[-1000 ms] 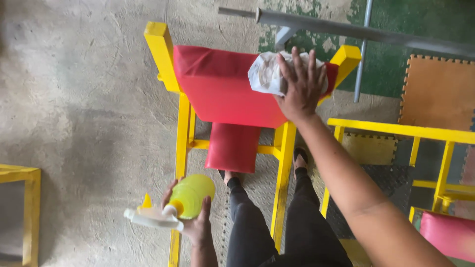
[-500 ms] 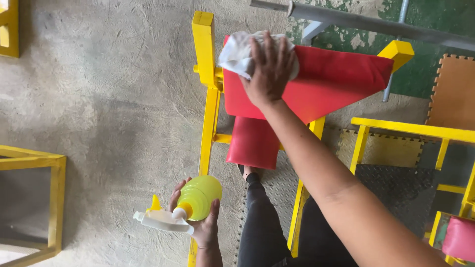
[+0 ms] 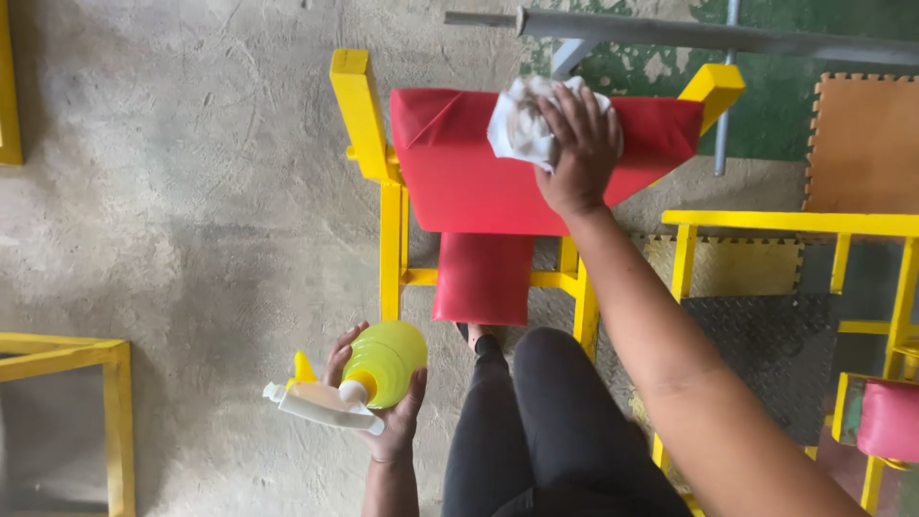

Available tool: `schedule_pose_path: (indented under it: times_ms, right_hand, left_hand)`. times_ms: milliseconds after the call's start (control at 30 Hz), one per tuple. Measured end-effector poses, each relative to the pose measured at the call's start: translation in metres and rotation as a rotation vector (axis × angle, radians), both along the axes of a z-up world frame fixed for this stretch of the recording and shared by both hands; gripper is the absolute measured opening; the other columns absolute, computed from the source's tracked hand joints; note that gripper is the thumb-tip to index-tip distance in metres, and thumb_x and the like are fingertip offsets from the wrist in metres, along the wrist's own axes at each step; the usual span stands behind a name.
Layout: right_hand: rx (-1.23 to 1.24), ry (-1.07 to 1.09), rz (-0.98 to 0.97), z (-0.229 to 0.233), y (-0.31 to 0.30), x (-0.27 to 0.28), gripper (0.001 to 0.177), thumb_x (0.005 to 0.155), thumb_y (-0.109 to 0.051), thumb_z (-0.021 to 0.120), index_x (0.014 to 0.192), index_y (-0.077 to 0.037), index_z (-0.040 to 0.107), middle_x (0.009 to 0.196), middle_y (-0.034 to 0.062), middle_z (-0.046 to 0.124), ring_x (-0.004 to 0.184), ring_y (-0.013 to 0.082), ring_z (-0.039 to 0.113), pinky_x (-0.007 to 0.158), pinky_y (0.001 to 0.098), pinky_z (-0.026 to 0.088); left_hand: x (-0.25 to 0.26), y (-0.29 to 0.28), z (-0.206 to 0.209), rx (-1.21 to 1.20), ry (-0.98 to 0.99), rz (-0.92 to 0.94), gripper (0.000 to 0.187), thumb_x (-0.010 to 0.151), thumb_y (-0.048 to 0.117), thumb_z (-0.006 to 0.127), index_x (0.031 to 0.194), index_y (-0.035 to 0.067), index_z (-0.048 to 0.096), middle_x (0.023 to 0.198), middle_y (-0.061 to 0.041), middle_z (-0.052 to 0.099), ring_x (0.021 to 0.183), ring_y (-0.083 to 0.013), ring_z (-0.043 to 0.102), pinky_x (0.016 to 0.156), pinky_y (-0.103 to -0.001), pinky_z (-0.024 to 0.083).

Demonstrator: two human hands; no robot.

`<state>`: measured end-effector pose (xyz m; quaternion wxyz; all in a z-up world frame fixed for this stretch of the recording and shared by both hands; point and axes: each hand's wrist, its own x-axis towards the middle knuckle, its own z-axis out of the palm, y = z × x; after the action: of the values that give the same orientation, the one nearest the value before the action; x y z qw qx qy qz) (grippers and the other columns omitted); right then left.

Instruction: Cleaning and sanitizing various weight benches and gym equipment using a spray bottle and cloth.

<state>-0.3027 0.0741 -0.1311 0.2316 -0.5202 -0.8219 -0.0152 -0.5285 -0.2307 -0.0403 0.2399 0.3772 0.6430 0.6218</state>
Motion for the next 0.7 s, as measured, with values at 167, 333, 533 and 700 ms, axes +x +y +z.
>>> schedule_pose_path:
  times_ms: [167, 333, 533, 700]
  right_hand:
    - [0.036, -0.017, -0.109, -0.006, -0.001, 0.052, 0.062, 0.096, -0.031, 0.075, 0.152, -0.020, 0.054, 0.158, 0.0075, 0.051, 0.150, 0.0364, 0.042, 0.123, 0.0595, 0.023]
    - [0.098, -0.010, -0.207, -0.018, -0.003, 0.089, 0.064, 0.097, -0.034, 0.080, 0.153, -0.017, 0.054, 0.157, 0.0095, 0.052, 0.148, 0.0362, 0.042, 0.123, 0.0602, 0.023]
    - [0.072, 0.089, -0.391, -0.037, -0.007, 0.123, 0.065, 0.104, -0.027, 0.076, 0.162, -0.016, 0.048, 0.164, 0.0094, 0.048, 0.154, 0.0348, 0.043, 0.128, 0.0496, 0.030]
    - [-0.063, 0.092, -0.489, -0.020, -0.001, 0.109, 0.085, 0.097, -0.050, 0.077, 0.165, -0.025, 0.033, 0.168, 0.0129, 0.038, 0.153, 0.0484, 0.027, 0.119, 0.0690, 0.026]
  left_hand:
    - [0.015, 0.012, 0.005, -0.036, 0.052, -0.029, 0.082, 0.079, 0.024, 0.087, 0.144, 0.014, 0.038, 0.145, -0.017, 0.048, 0.139, -0.0318, 0.054, 0.117, -0.049, 0.049]
    - [0.029, 0.020, 0.011, -0.025, 0.008, -0.095, 0.081, 0.080, 0.024, 0.088, 0.144, 0.014, 0.038, 0.146, -0.018, 0.048, 0.138, -0.0322, 0.053, 0.118, -0.049, 0.047]
    - [0.042, 0.031, 0.018, -0.022, 0.042, -0.126, 0.083, 0.078, 0.026, 0.087, 0.145, 0.014, 0.039, 0.144, -0.016, 0.049, 0.139, -0.0319, 0.054, 0.118, -0.049, 0.049]
    - [0.052, 0.019, 0.014, 0.005, 0.038, -0.044, 0.082, 0.083, 0.026, 0.088, 0.147, 0.012, 0.038, 0.148, -0.016, 0.047, 0.141, -0.0323, 0.053, 0.122, -0.050, 0.047]
